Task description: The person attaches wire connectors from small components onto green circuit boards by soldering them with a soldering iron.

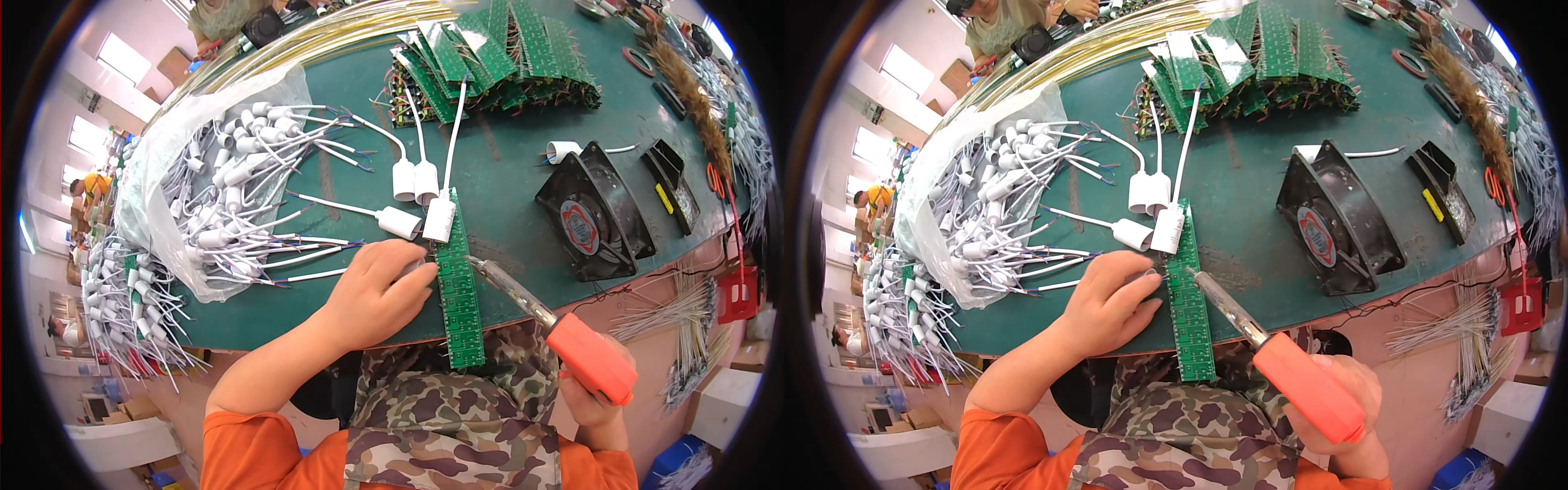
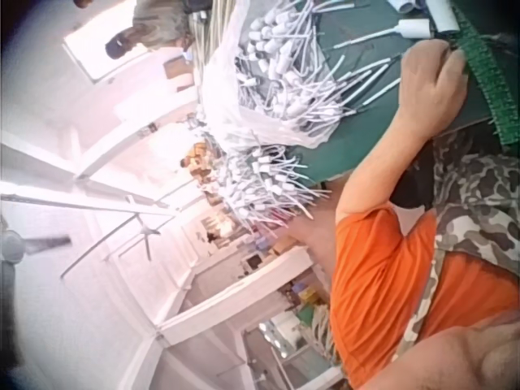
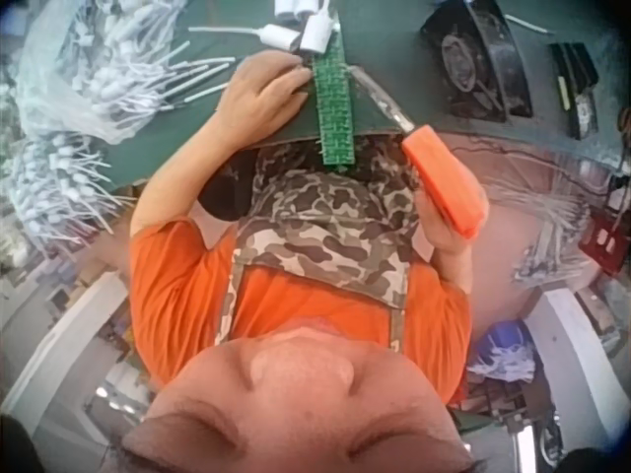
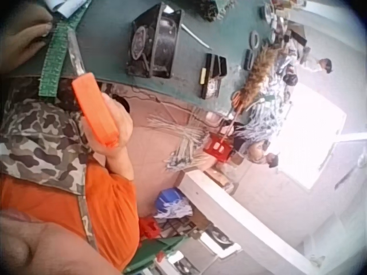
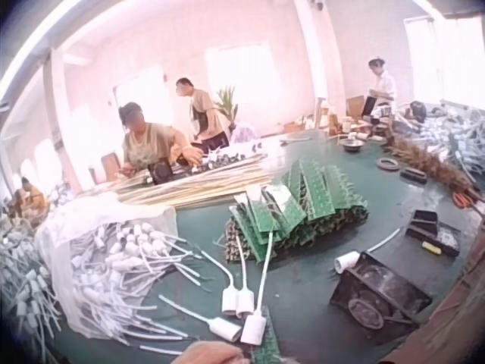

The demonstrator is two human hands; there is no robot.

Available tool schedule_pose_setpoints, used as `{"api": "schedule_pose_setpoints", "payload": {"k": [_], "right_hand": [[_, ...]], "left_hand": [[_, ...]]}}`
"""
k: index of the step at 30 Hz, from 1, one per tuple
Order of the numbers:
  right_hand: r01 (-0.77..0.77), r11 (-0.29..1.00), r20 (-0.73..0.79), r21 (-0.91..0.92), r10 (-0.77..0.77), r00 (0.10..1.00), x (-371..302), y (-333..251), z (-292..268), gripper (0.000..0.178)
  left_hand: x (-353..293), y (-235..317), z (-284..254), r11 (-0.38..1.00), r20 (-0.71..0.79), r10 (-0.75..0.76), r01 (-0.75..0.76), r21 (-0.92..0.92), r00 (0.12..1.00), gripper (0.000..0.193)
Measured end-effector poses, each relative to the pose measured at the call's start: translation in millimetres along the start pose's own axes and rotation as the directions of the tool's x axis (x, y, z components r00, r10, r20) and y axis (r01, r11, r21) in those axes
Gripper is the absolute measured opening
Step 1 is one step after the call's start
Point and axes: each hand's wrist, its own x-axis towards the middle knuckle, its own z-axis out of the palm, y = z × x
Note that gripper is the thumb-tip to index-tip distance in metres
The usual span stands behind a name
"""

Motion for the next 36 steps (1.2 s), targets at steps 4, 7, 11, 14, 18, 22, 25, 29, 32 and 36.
{"api": "schedule_pose_setpoints", "payload": {"k": [4,7,11,14,18,22,25,29,32,36], "right_hand": [[-0.095,0.994,-0.055,0.057,0.098,0.994,-13,3,2,0.049],[-0.309,0.937,-0.109,0.166,0.329,0.938,-27,-2,8,0.03],[-0.408,0.888,-0.138,0.211,0.44,0.887,-36,-4,9,0.021],[-0.447,0.854,-0.178,0.265,0.499,0.848,-36,2,9,0.022],[-0.362,0.86,-0.076,0.359,0.414,0.907,-54,13,3,0.04],[-0.38,0.82,-0.211,0.428,0.5,0.84,-63,21,15,0.042],[-0.376,0.851,-0.182,0.367,0.462,0.868,-65,23,5,0.042],[-0.367,0.841,-0.213,0.397,0.473,0.855,-72,30,-2,0.042],[-0.389,0.767,-0.168,0.511,0.533,0.83,-66,22,-3,0.043],[-0.389,0.823,-0.154,0.415,0.484,0.861,-60,17,6,0.044]], "left_hand": [[-13,-4,-21,0.993,0.063,-0.066,0.059,0.103,0.996,0.055],[-6,-4,-32,0.978,0.075,-0.098,0.082,0.189,0.992,0.051],[12,-3,-31,0.982,0.089,-0.01,-0.007,0.19,0.996,0.033],[7,-12,-16,0.986,0.125,-0.164,0.157,0.062,0.979,0.027],[7,-24,-7,0.989,-0.002,-0.147,0.147,-0.021,0.989,0.035],[8,-24,-13,0.985,0.017,-0.168,0.168,-0.027,0.986,0.036],[-3,-25,-42,0.971,-0.02,-0.223,0.224,0.086,0.975,0.037],[-38,-61,-119,0.82,-0.161,-0.39,0.421,0.387,0.907,0.029],[-80,-88,-170,0.551,-0.03,-0.586,0.425,0.718,0.81,0.033],[-99,-102,-192,0.526,0.091,-0.683,0.401,0.75,0.725,0.033]]}}
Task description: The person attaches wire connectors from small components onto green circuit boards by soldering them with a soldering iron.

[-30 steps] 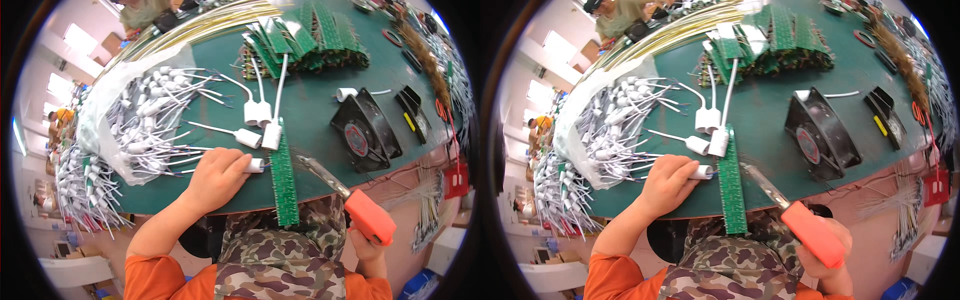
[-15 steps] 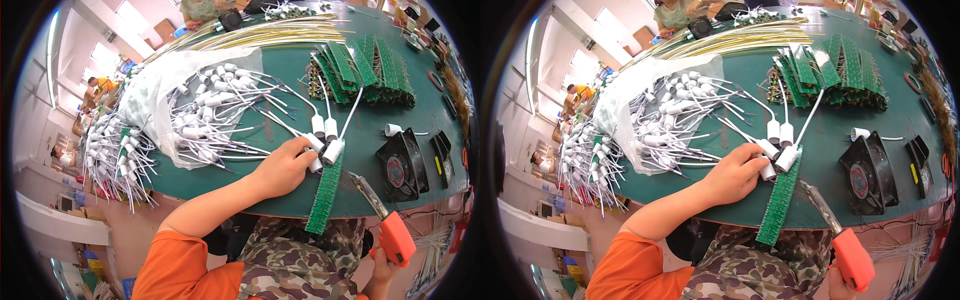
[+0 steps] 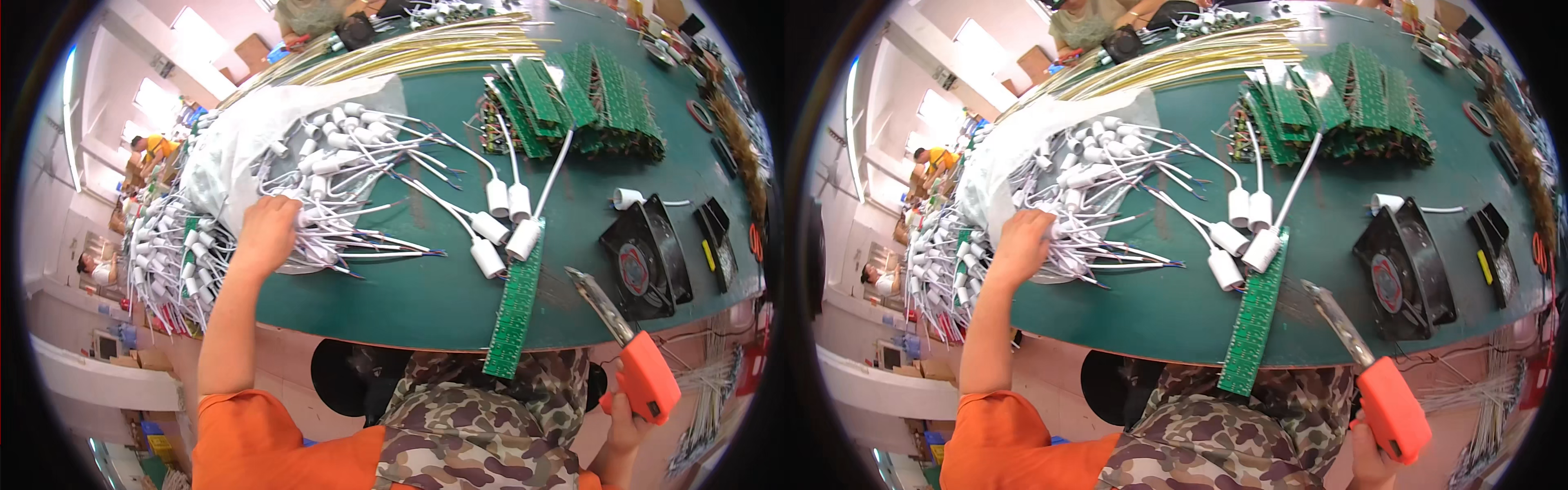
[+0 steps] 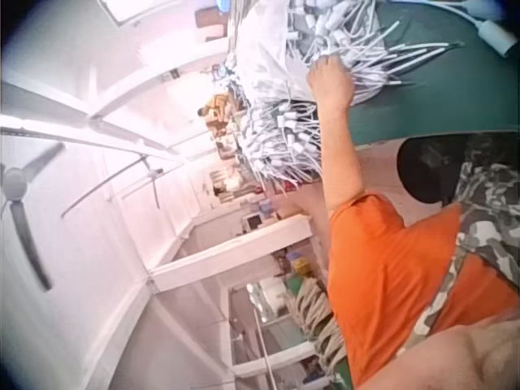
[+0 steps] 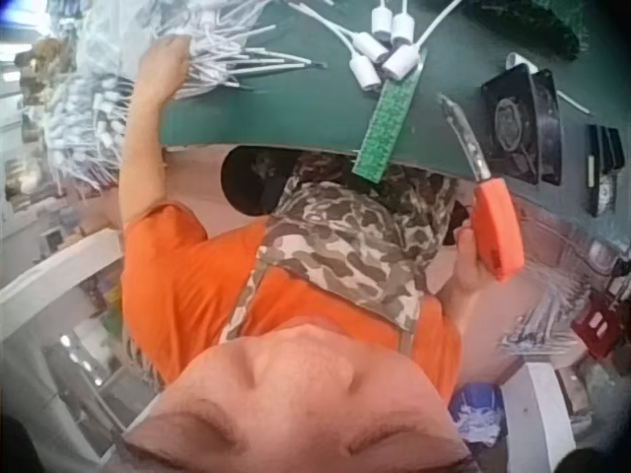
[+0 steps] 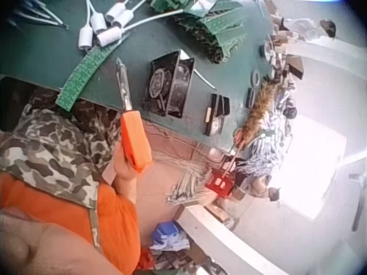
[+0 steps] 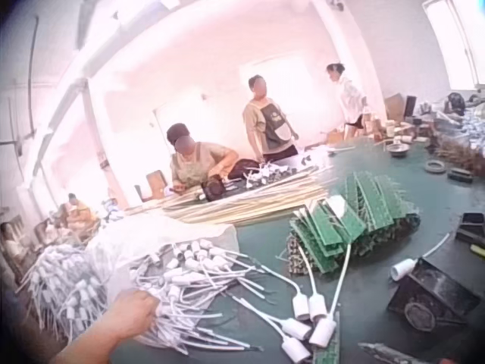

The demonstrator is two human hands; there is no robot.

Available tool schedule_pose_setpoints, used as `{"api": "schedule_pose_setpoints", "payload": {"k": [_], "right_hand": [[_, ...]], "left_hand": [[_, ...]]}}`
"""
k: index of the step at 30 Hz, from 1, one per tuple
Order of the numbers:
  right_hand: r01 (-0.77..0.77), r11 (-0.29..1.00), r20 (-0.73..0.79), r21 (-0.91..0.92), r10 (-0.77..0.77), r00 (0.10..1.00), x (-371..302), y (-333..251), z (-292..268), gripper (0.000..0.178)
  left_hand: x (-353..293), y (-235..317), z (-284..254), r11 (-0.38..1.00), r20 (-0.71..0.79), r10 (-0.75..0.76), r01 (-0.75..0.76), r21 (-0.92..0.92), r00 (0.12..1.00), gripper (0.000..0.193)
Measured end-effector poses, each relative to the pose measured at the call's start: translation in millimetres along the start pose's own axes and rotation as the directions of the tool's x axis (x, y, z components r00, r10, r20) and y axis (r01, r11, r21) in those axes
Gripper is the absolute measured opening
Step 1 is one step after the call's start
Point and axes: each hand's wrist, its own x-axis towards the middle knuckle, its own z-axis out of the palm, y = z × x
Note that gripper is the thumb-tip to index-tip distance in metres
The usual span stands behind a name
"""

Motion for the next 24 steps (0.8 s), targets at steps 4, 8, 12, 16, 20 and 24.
{"api": "schedule_pose_setpoints", "payload": {"k": [4,8,12,16,20,24], "right_hand": [[0.166,0.979,0.125,-0.122,-0.151,0.981,5,-1,0,0.041],[-0.018,0.996,-0.024,-0.092,0.016,1.0,9,-23,18,0.027],[0.007,0.996,-0.047,-0.084,-0.011,0.999,6,-23,14,0.025],[0.204,0.971,0.147,-0.126,-0.185,0.972,5,-9,-7,0.035],[0.257,0.946,0.131,-0.196,-0.235,0.963,3,-5,-7,0.036],[0.27,0.935,0.159,-0.23,-0.237,0.958,5,-6,-2,0.037]], "left_hand": [[7,-6,-7,0.994,0.039,0.098,-0.1,0.051,0.994,0.03],[10,-18,-15,0.993,0.114,0.107,-0.111,0.031,0.988,0.033],[16,-14,-35,0.983,0.078,0.121,-0.109,-0.147,0.99,0.031],[14,-7,-96,0.86,0.003,-0.018,0.017,-0.509,1.0,0.028],[0,0,-158,0.852,-0.234,-0.092,-0.045,-0.522,0.968,0.027],[-1,69,-174,0.952,-0.094,0.096,-0.119,-0.283,0.991,0.036]]}}
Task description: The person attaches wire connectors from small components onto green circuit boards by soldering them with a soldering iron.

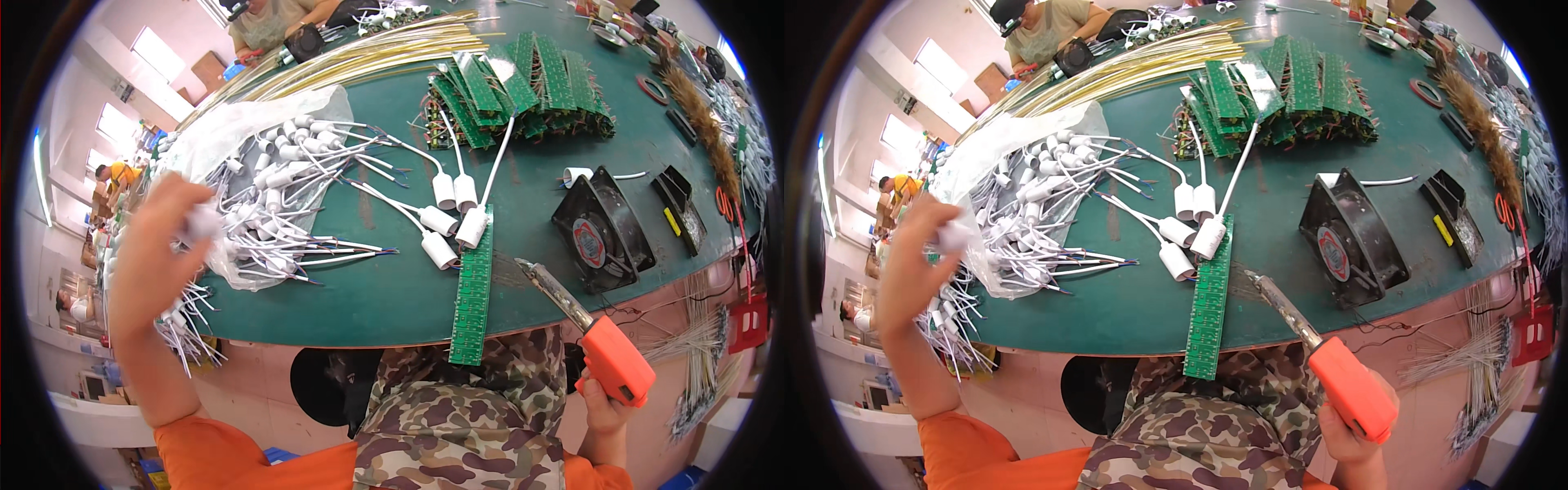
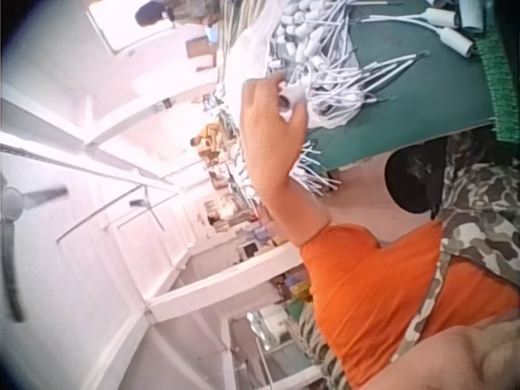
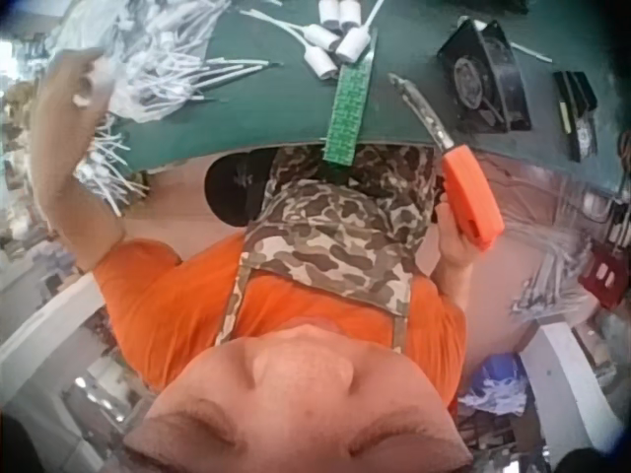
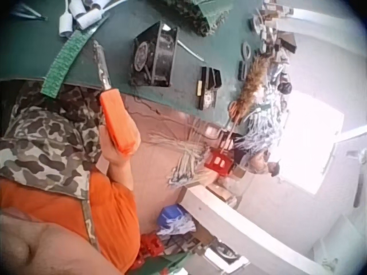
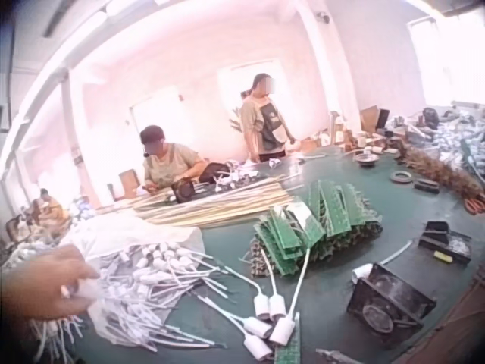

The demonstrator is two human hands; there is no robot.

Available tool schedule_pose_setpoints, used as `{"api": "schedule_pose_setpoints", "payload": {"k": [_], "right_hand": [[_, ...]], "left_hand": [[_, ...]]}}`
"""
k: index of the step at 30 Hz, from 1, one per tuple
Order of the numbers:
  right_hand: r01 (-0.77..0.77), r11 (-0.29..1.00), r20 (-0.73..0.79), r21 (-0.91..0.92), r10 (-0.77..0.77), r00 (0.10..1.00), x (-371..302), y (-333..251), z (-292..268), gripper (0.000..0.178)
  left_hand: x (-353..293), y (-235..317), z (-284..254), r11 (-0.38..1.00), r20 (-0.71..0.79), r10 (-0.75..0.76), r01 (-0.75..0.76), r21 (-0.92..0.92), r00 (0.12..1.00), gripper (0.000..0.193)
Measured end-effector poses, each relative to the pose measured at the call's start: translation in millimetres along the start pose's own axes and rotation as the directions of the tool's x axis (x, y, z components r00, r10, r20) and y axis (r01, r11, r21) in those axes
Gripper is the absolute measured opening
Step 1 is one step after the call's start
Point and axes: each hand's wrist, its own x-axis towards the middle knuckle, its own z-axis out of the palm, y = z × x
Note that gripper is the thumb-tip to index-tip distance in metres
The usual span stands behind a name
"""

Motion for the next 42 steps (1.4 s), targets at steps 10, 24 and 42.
{"api": "schedule_pose_setpoints", "payload": {"k": [10,24,42], "right_hand": [[-0.182,0.975,-0.197,0.13,0.205,0.959,8,-24,17,0.029],[0.122,0.97,0.129,-0.21,-0.096,0.987,14,-16,8,0.051],[-0.104,0.994,-0.003,0.035,0.104,0.995,36,-35,38,0.018]], "left_hand": [[23,76,186,0.614,-0.057,0.34,-0.267,-0.743,0.939,0.041],[19,99,219,0.674,-0.224,0.279,-0.356,-0.647,0.934,0.023],[20,110,241,0.806,-0.413,0.422,-0.542,-0.238,0.807,0.027]]}}
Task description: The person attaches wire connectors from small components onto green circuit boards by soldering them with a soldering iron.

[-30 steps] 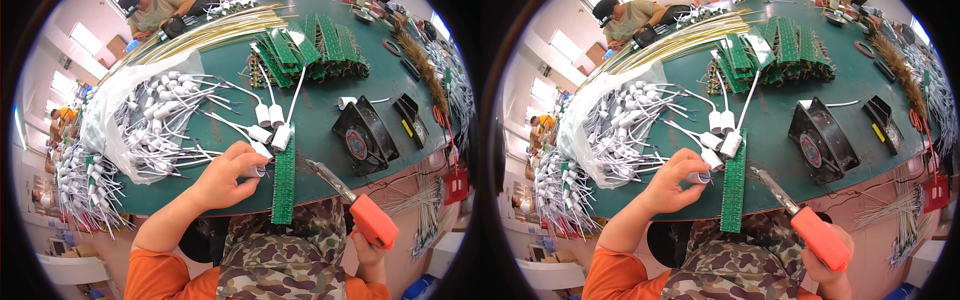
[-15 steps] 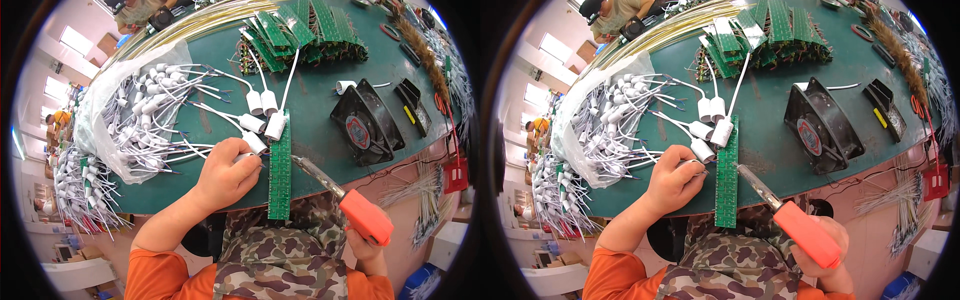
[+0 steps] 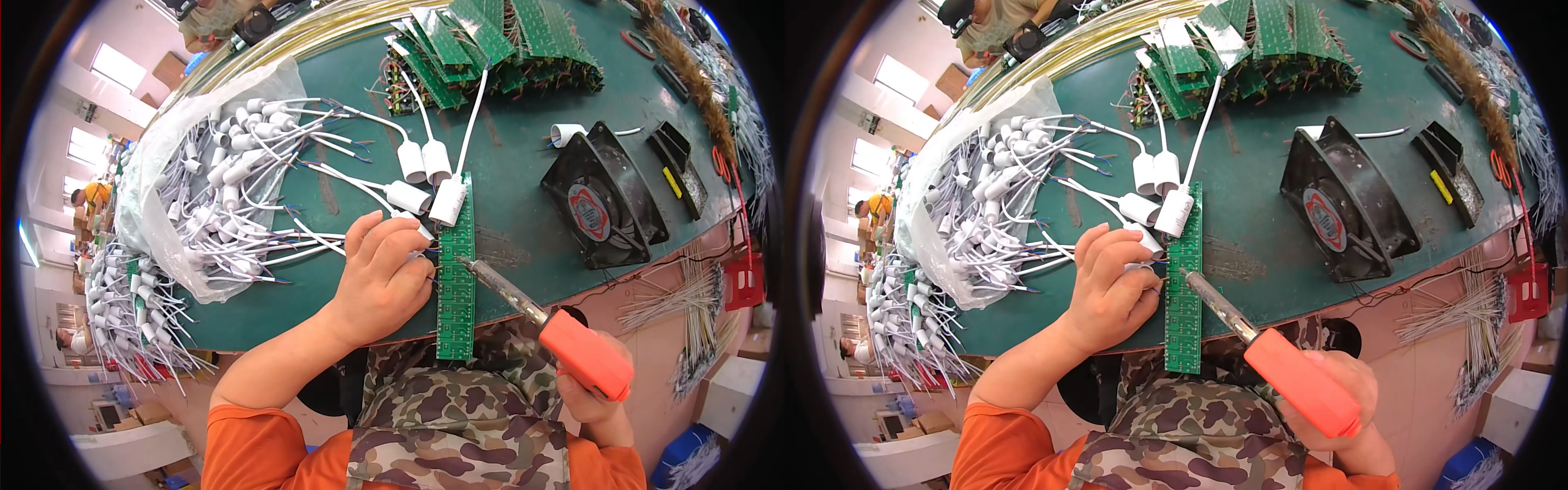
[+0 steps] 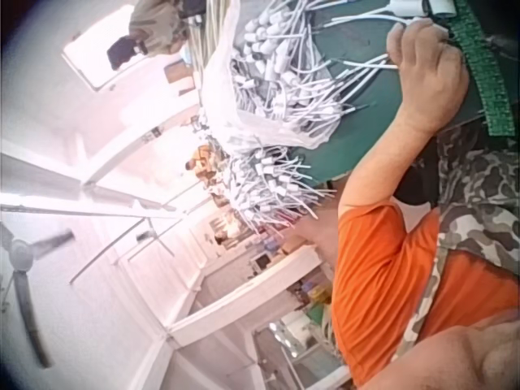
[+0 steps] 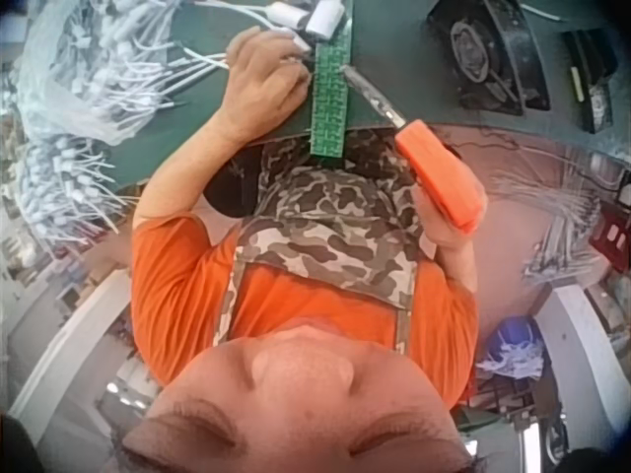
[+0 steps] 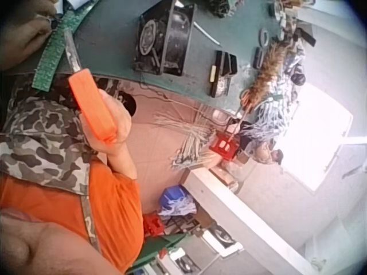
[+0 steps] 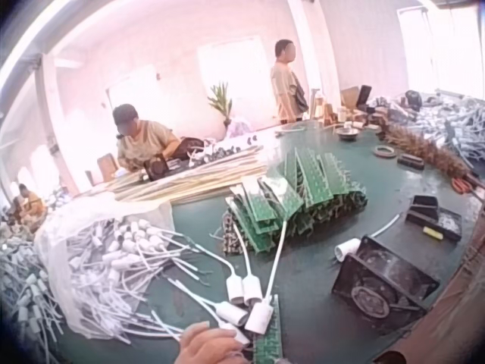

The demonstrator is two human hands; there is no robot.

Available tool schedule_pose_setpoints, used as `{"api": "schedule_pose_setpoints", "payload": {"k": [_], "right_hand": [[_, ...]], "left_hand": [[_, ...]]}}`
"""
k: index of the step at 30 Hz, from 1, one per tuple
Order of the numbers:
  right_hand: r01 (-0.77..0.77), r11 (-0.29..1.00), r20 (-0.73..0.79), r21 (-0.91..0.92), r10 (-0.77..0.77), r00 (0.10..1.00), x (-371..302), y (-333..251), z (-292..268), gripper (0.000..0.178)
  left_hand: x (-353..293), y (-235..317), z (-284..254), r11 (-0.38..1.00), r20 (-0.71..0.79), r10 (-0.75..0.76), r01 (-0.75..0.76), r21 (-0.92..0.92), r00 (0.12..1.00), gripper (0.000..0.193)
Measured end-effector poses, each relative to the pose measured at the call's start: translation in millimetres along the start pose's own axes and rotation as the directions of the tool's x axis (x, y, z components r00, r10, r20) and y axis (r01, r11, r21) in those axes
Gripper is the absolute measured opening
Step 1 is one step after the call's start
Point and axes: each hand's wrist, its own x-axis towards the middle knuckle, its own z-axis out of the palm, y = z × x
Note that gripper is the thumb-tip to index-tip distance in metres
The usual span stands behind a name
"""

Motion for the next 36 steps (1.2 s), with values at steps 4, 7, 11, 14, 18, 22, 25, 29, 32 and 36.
{"api": "schedule_pose_setpoints", "payload": {"k": [4,7,11,14,18,22,25,29,32,36], "right_hand": [[0.033,0.999,0.028,0.002,-0.033,0.999,6,0,1,0.016],[0.083,0.996,0.046,0.021,-0.084,0.995,7,3,3,0.015],[0.11,0.994,0.052,0.006,-0.11,0.993,10,1,7,0.015],[0.107,0.994,0.079,0.0,-0.107,0.991,11,1,6,0.018],[0.12,0.992,0.092,-0.029,-0.117,0.989,10,2,7,0.026],[0.273,0.961,0.177,-0.043,-0.261,0.949,12,8,4,0.059],[0.125,0.991,0.019,-0.048,-0.124,0.992,11,-2,10,0.028],[0.089,0.995,0.109,-0.048,-0.083,0.991,12,-3,7,0.022],[0.148,0.989,0.171,-0.029,-0.141,0.975,16,4,1,0.038],[0.22,0.974,0.179,-0.052,-0.207,0.962,11,8,-8,0.058]], "left_hand": [[-1,-1,-1,1.0,0.015,-0.005,0.005,-0.004,1.0,0.027],[0,-2,-3,1.0,0.022,-0.01,0.01,-0.015,1.0,0.027],[0,-3,-3,0.999,0.019,-0.009,0.01,-0.037,1.0,0.027],[0,-3,-3,0.999,0.018,-0.008,0.008,-0.045,1.0,0.027],[0,-3,-4,0.998,0.017,-0.009,0.01,-0.064,1.0,0.027],[0,-3,-4,0.998,0.028,-0.009,0.01,-0.064,1.0,0.027],[0,-3,-4,0.998,0.033,-0.004,0.006,-0.062,0.999,0.028],[0,-4,-3,0.998,0.028,0.004,-0.003,-0.055,1.0,0.028],[-2,-4,-4,0.999,0.023,0.004,-0.003,-0.049,1.0,0.028],[0,-5,-3,0.998,0.017,0.008,-0.007,-0.059,1.0,0.028]]}}
